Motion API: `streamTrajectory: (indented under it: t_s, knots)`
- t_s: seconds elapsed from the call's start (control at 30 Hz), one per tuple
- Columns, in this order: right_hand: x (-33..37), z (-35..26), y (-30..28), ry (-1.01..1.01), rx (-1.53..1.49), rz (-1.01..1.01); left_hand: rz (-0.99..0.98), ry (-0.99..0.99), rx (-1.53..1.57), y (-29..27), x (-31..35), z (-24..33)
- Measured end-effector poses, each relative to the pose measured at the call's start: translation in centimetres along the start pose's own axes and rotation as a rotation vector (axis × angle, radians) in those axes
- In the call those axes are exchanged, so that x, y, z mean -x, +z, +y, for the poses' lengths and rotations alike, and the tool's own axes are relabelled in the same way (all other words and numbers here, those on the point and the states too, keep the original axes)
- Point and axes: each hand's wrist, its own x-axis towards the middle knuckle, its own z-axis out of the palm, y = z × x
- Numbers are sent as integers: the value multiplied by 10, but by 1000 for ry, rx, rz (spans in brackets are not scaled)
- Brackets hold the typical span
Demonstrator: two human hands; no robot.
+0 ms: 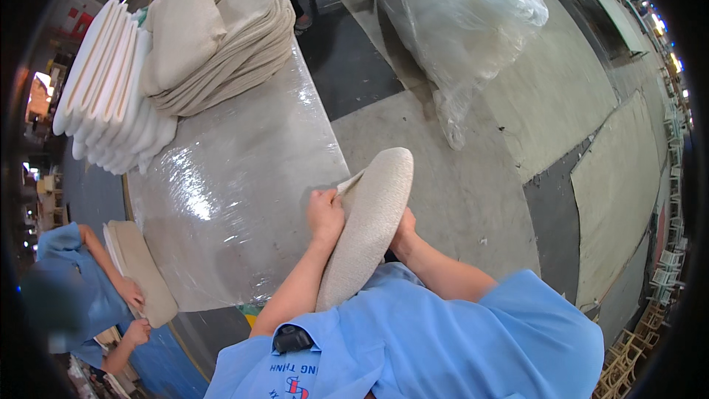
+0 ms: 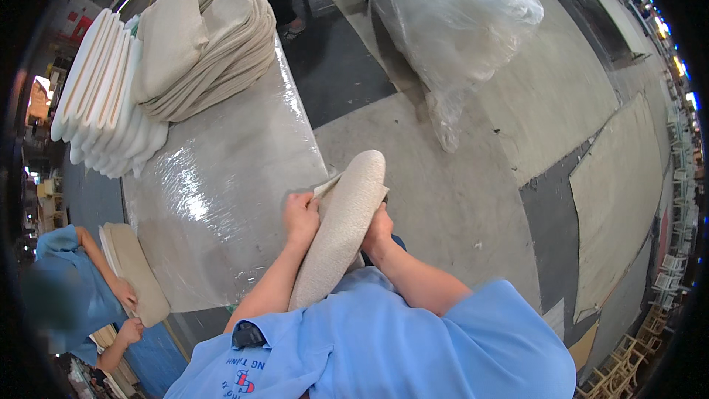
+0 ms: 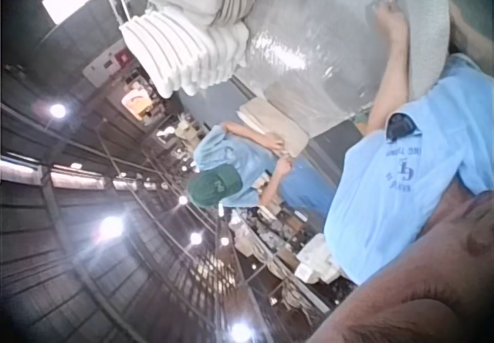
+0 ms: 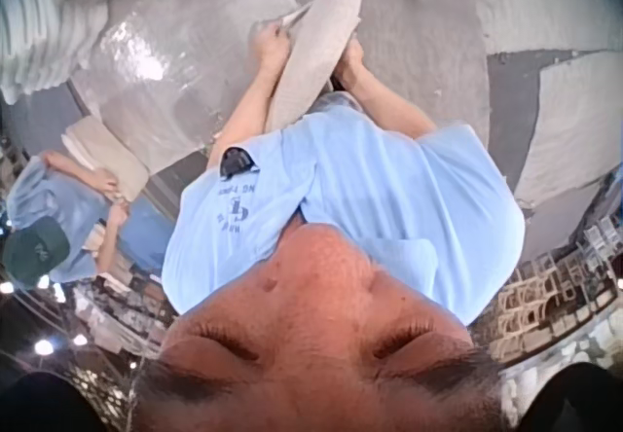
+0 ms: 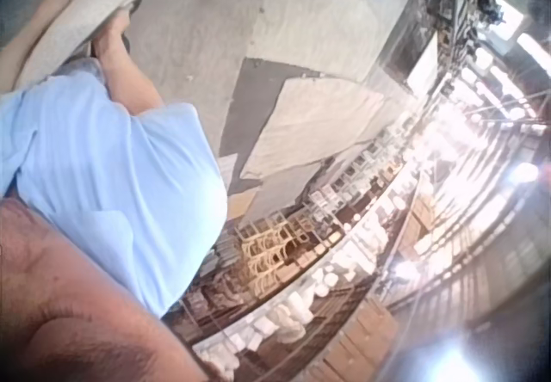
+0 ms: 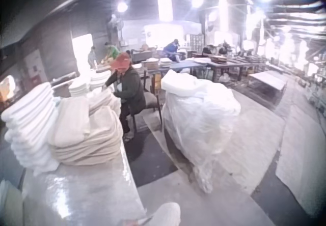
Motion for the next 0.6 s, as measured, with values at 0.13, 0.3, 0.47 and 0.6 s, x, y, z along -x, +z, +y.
streamTrajectory:
  t_s: [0.13, 0.3, 0.47, 0.6]
  knots:
    - [19, -12, 14, -10, 18, 19, -55, -16, 98, 0, 7, 8]
    - [-30, -3, -19, 10, 173, 66, -406, -156, 1, -8, -7, -4]
    - [-17, 2, -15, -16, 149, 86, -215, -116, 67, 2, 0, -9]
    - [-18, 0, -12, -16, 56, -1, -20, -145, 141, 10, -6, -7]
